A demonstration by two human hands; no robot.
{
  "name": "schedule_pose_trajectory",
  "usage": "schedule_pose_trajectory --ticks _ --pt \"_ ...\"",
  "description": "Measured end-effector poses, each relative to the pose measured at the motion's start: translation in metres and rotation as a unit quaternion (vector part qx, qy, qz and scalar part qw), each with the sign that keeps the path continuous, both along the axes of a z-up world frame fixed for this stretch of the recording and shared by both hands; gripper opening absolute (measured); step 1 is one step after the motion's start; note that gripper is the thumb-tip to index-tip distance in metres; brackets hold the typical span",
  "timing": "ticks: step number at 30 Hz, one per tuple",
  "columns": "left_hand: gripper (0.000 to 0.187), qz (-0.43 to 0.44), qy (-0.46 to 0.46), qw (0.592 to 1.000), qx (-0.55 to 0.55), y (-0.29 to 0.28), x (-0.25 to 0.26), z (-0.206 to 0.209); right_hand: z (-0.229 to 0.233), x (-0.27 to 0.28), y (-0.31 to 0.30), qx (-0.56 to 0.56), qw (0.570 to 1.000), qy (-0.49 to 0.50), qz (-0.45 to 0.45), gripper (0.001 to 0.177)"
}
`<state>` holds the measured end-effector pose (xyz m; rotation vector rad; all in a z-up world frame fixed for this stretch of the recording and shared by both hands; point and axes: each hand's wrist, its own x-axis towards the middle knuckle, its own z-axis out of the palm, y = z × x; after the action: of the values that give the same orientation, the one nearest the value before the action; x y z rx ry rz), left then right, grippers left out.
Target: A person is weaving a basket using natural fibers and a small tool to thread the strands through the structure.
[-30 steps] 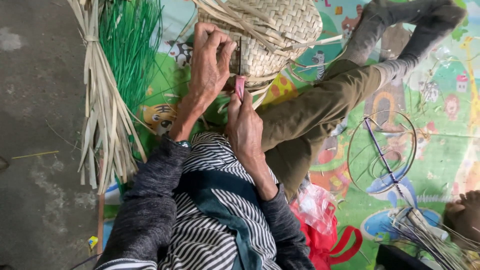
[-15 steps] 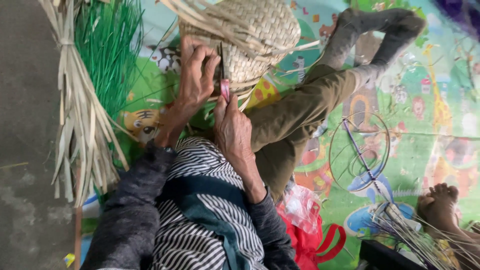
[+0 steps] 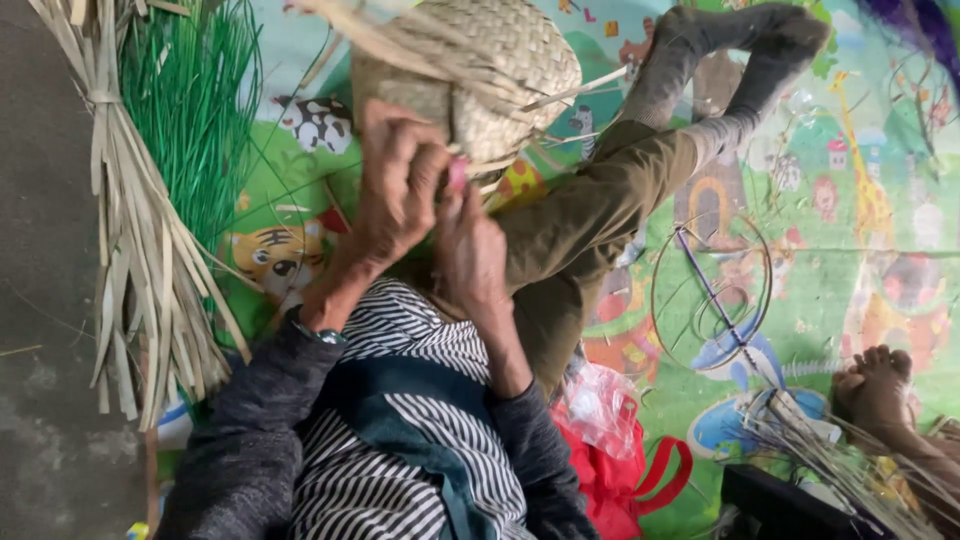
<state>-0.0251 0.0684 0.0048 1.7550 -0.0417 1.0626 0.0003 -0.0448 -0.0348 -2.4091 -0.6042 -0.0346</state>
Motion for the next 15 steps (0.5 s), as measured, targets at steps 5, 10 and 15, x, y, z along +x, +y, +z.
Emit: schedule_pose_trajectory --ticks 5,10,15 --pt "0.011 -0.026 0.028 0.992 0.119 0.031 -0.012 0.018 -0.001 0.002 -0.004 0.019 0.999 -0.012 -0.024 0.023" --pt "0.033 -0.037 0.214 0.933 0.287 0.058 -0.059 0.09 0.074 -0.034 -0.039 0.099 0.964 0.248 0.007 0.033" --pt "0.056 -0.089 0.023 0.943 0.321 -0.015 0.016 0.121 0.044 -0.043 -0.142 0.17 0.972 -0.059 -0.149 0.02"
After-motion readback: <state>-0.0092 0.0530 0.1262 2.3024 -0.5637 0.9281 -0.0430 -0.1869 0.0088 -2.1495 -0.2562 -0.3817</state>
